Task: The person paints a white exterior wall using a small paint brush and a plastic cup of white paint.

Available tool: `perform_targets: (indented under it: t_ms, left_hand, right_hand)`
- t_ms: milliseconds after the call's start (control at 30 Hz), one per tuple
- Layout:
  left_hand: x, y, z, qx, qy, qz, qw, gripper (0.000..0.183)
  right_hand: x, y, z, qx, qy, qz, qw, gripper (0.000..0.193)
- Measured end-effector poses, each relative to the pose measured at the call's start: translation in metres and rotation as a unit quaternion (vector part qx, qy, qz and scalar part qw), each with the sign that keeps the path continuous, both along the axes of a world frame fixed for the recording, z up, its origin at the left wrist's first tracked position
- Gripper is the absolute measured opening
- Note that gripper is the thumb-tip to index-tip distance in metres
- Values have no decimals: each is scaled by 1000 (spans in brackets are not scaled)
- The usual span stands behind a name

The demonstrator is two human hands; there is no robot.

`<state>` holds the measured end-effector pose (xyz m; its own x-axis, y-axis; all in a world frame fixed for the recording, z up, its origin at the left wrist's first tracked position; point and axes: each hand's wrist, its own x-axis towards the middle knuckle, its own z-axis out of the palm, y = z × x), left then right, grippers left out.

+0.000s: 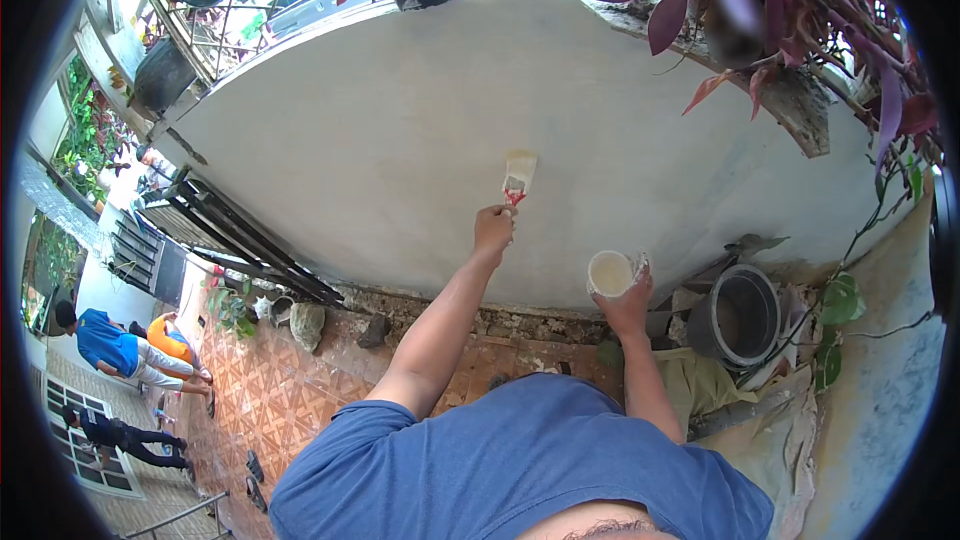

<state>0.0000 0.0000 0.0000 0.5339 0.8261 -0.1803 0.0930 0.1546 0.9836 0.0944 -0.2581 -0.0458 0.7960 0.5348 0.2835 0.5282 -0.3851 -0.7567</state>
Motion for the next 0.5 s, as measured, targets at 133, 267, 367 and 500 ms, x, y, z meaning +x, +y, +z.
perform_targets:
  t_ms: [133,267,367,500]
  left_hand:
    - [-6,3,28,14,32,-40,999,20]
    - [3,-1,105,158,-19,2,987,20]
    - [2,-6,182,218,-117,-1,969,21]
    - [3,-26,222,201,-191,-14,961,21]
  right_hand:
    - [0,4,-3,6,-18,-18,1000,101]
    - [4,-4,0,29,-11,-17,999,102]
    - [4,-5,-12,37,-43,-12,998,101]
    - [4,-7,-13,7,-43,-9,999,102]
